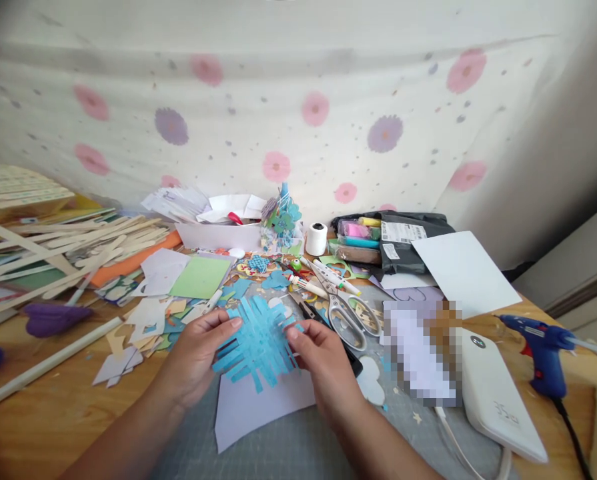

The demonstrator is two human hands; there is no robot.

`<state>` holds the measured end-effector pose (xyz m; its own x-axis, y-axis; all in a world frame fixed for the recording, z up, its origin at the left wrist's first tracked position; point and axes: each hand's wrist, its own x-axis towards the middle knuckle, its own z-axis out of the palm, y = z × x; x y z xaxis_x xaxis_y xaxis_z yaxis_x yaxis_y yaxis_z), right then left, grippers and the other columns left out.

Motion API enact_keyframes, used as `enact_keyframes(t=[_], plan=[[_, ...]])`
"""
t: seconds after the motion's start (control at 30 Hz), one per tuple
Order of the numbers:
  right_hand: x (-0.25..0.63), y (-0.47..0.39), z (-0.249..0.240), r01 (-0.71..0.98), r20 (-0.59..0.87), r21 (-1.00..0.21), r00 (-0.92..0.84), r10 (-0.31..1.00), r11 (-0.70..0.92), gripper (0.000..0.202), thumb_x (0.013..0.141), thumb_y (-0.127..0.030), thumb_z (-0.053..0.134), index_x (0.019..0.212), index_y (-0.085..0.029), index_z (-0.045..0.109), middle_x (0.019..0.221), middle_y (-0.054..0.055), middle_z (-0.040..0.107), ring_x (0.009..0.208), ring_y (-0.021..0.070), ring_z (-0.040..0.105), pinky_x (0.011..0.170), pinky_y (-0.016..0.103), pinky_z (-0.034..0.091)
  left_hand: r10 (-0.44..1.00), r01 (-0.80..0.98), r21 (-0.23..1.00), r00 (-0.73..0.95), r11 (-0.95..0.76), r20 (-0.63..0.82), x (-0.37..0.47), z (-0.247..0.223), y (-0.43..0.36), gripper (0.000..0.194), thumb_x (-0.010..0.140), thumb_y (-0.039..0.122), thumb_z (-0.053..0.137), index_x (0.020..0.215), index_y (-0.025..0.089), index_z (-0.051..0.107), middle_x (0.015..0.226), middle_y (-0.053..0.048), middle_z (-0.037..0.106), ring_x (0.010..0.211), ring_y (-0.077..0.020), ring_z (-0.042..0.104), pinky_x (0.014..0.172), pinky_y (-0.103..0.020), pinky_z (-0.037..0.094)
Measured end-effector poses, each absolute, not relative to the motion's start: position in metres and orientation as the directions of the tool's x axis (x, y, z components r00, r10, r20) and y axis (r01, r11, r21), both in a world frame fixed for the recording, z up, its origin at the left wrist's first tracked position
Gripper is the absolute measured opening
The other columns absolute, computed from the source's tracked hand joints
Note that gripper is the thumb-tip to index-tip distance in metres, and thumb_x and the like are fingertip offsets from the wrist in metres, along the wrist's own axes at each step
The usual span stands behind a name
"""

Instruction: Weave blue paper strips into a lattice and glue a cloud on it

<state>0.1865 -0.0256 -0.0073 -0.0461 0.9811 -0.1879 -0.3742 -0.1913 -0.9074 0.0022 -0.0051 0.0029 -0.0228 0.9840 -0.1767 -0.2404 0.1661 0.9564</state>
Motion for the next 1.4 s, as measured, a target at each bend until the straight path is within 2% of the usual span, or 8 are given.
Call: enact_keyframes(t=[0.17,0.37,0.5,0.67,0.83,1.03,1.23,1.4], plan=[[0.188,-0.021,0.001,-0.327,-0.151,-0.93,-0.079,0.985,-0.169,0.033,0.059,-0.04,0.082,0.062,-0.017,0.059,0.051,-0.005,0.057,0.046,0.0085,0.046,0.048,0.022,0.036,0.977,-0.242,0.948,0.085,0.208,-0.193,0.003,0.008,-0.011,0.034,0.066,0.039,0.08,0.064,0.016,0.056,0.053,0.006,0.052,0.047,-0.008,0.047,0.047,-0.02,0.038],[0.21,0.004,0.04,-0.168,-0.103,-0.974,-0.275,0.956,-0.154,0.024,0.057,-0.035,0.081,0.067,-0.017,0.068,0.063,0.0,0.069,0.053,0.0143,0.059,0.055,0.028,0.048,0.935,-0.22,0.941,0.3,0.258,-0.187,-0.01,0.041,0.001,0.049,0.066,0.032,0.081,0.11,0.02,0.063,0.088,-0.005,0.071,0.073,-0.0183,0.067,0.066,-0.03,0.053],[0.206,0.032,0.063,0.038,-0.036,-0.999,-0.384,0.923,-0.023,0.027,0.06,-0.034,0.08,0.077,-0.015,0.071,0.075,0.005,0.072,0.062,0.0178,0.063,0.06,0.03,0.051,0.942,-0.155,0.953,0.257,0.262,-0.217,-0.016,0.056,0.011,0.035,0.058,0.026,0.085,0.087,0.014,0.068,0.073,-0.004,0.07,0.06,-0.0165,0.064,0.056,-0.028,0.053],[0.2,0.064,0.052,0.382,0.076,-0.901,-0.329,0.941,0.206,0.032,0.089,-0.035,0.05,0.111,-0.016,0.065,0.094,0.009,0.072,0.077,0.0188,0.065,0.069,0.032,0.05,0.985,-0.207,0.964,0.002,0.168,-0.171,-0.044,0.052,0.022,0.033,0.054,0.025,0.086,0.076,0.016,0.064,0.068,0.001,0.068,0.059,-0.0152,0.063,0.053,-0.025,0.053],[0.195,0.069,0.009,0.701,0.051,-0.576,-0.482,0.875,0.42,0.031,0.072,-0.015,0.069,0.103,-0.015,0.071,0.111,0.014,0.069,0.107,0.032,0.058,0.092,0.042,0.042,0.971,-0.284,0.953,-0.182,0.1,-0.157,-0.067,0.03,0.031,0.042,0.046,0.025,0.089,0.078,0.018,0.062,0.072,0.002,0.069,0.062,-0.015,0.064,0.054,-0.026,0.055],[0.181,0.081,-0.001,0.733,-0.047,-0.303,-0.649,0.759,0.609,0.057,0.068,-0.021,0.074,0.123,-0.019,0.061,0.125,0.012,0.063,0.113,0.0339,0.054,0.095,0.042,0.04,0.97,-0.333,0.936,-0.167,0.113,-0.177,-0.063,0.011,0.031,0.044,0.049,0.027,0.089,0.081,0.016,0.063,0.071,0.001,0.068,0.062,-0.0143,0.063,0.054,-0.026,0.056],[0.174,0.102,0.01,0.721,-0.138,-0.253,-0.687,0.713,0.645,0.06,0.057,-0.028,0.083,0.114,-0.021,0.066,0.11,0.011,0.066,0.103,0.0335,0.058,0.086,0.039,0.044,0.975,-0.355,0.926,-0.131,0.124,-0.181,-0.066,0.01,0.029,0.044,0.051,0.029,0.089,0.084,0.014,0.063,0.074,-0.001,0.07,0.064,-0.0153,0.064,0.054,-0.026,0.056],[0.171,0.11,0.006,0.724,-0.133,-0.356,-0.665,0.735,0.59,0.063,0.047,-0.022,0.086,0.107,-0.016,0.066,0.105,0.012,0.064,0.098,0.0325,0.057,0.079,0.036,0.044,0.978,-0.374,0.92,-0.119,0.115,-0.171,-0.069,0.008,0.028,0.043,0.053,0.029,0.089,0.086,0.014,0.064,0.074,-0.001,0.07,0.064,-0.0146,0.063,0.054,-0.026,0.056]])
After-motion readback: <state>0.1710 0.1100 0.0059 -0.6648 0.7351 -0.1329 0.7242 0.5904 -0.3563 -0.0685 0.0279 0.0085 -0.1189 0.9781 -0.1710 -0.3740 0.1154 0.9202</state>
